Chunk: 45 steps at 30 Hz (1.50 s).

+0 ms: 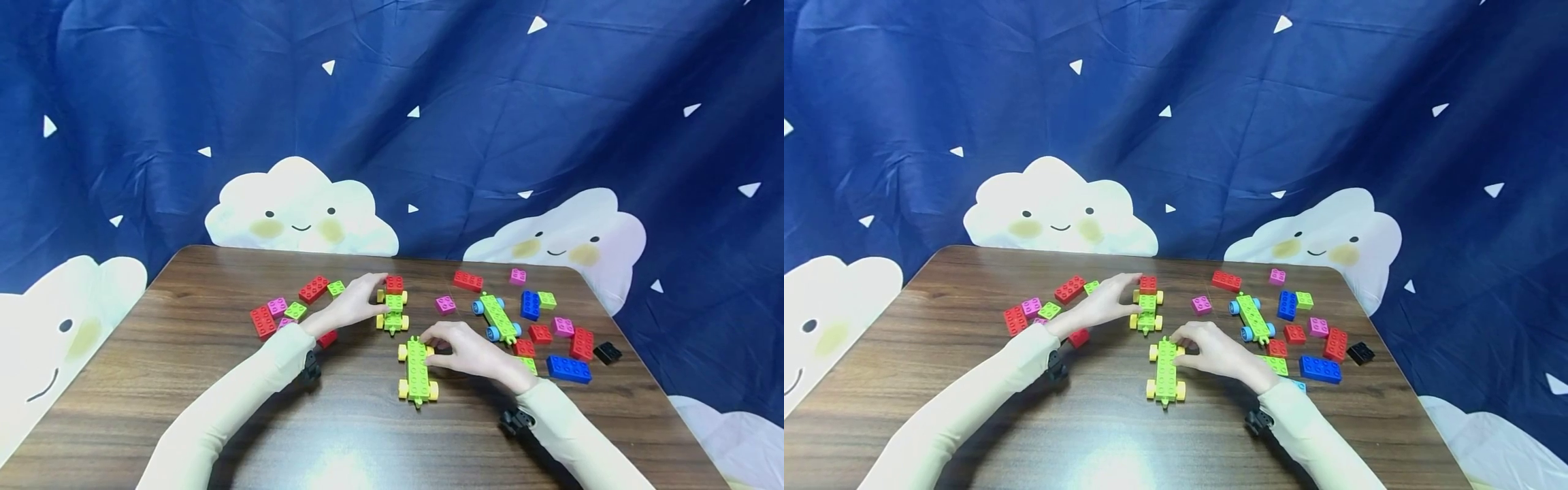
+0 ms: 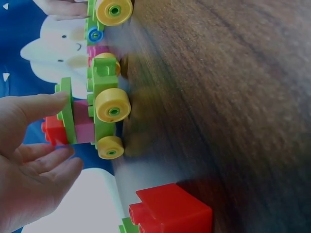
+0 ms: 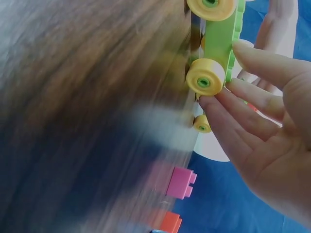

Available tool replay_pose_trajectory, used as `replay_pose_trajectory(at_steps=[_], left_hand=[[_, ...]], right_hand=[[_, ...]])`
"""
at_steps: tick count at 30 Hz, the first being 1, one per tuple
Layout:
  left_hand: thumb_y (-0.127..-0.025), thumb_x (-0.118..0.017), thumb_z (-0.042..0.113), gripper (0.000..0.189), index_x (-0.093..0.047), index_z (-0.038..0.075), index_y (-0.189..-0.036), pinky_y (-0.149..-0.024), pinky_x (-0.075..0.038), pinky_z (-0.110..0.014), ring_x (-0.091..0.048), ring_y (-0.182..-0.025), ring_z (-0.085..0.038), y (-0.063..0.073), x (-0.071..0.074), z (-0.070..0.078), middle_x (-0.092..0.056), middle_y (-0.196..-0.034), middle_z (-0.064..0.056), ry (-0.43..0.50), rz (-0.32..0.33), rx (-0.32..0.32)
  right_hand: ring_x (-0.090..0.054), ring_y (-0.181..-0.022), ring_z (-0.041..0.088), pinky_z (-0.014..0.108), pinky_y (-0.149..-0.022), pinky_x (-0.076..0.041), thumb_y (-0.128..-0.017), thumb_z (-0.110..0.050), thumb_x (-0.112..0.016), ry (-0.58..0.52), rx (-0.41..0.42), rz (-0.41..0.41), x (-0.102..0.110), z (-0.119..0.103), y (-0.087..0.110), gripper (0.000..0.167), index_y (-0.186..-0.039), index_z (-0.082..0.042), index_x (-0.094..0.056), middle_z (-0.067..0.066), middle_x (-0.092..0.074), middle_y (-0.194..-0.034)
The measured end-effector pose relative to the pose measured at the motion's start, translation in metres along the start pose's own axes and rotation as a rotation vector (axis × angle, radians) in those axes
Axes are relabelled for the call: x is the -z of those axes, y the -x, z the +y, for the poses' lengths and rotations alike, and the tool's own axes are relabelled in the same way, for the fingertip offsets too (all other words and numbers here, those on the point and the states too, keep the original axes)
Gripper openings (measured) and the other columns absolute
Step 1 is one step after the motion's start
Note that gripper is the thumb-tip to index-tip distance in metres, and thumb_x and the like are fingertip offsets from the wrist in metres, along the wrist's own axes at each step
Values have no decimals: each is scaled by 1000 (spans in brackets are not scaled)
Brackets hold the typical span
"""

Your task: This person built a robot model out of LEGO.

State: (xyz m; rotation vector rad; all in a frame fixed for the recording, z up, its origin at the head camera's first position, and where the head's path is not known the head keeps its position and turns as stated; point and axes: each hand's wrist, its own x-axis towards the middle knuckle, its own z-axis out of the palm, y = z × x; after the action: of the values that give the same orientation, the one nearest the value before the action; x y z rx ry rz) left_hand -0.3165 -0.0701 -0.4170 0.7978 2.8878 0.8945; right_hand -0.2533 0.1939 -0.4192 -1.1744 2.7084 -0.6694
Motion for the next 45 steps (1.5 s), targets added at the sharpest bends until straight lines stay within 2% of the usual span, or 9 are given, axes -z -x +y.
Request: replay_pose_trajectory(at_steps=[6, 12, 18, 22, 29, 33, 38, 45], left_hand=[[-89, -73, 24, 70, -43, -5, -145, -112, -43, -47, -51, -134, -33, 6, -1, -2, -51, -146, -21, -3, 20, -53], [-88, -75, 22, 68, -46, -7, -142, -107, -47, -47, -56, -128, -34, 21, -7, -5, -55, -140, -23, 0, 46, -98], [-87, -76, 21, 66, -48, -9, -138, -106, -47, -48, -57, -125, -35, 37, -10, 0, -57, -135, -25, 19, 27, -134], [-87, -75, 20, 63, -50, -8, -137, -104, -49, -46, -59, -123, -33, 48, -12, 5, -59, -133, -23, 18, 9, -167], [-86, -75, 22, 60, -53, -6, -134, -101, -51, -44, -62, -117, -31, 64, -20, 14, -63, -127, -20, 10, -50, -224], [-86, -75, 20, 53, -58, -7, -128, -99, -51, -43, -63, -114, -30, 68, -24, 17, -66, -122, -19, 5, -59, -257], [-85, -75, 17, 44, -64, -5, -122, -97, -53, -41, -65, -112, -28, 70, -27, 20, -69, -118, -17, 5, -68, -245], [-85, -75, 14, 33, -70, -1, -114, -92, -55, -36, -68, -105, -24, 70, -30, 20, -73, -111, -12, -54, -43, -242]], right_hand=[[-68, -95, 16, 32, -84, -59, -89, -23, -74, 0, -14, 3, 1, 4, 5, 28, -112, -8, -69, 5, -73, -107], [-69, -91, 15, 32, -81, -59, -89, -16, -73, -4, -1, 18, -1, 5, 4, 21, -108, -8, -70, 4, -73, -103], [-69, -87, 13, 31, -79, -59, -89, -11, -72, -20, -18, 19, -2, 5, 2, 16, -105, -8, -70, 5, -74, -100], [-69, -87, 13, 32, -78, -59, -89, -12, -72, -29, -28, 19, -2, 3, 1, 16, -105, -9, -70, 4, -74, -99], [-69, -85, 12, 30, -77, -59, -88, -12, -73, -36, -9, 45, -5, 1, -4, 16, -103, -8, -70, 4, -74, -96], [-69, -84, 13, 28, -75, -59, -87, -9, -75, -40, 25, 65, -8, -1, -6, 16, -101, -7, -69, 5, -73, -94], [-69, -82, 11, 28, -74, -59, -86, -7, -75, -52, 54, 70, -13, -4, -11, 15, -99, -5, -69, 6, -73, -93], [-70, -85, 14, 29, -76, -59, -87, -10, -75, -55, 48, 50, -16, -9, -18, 15, -100, -6, -68, 6, -73, -95]])
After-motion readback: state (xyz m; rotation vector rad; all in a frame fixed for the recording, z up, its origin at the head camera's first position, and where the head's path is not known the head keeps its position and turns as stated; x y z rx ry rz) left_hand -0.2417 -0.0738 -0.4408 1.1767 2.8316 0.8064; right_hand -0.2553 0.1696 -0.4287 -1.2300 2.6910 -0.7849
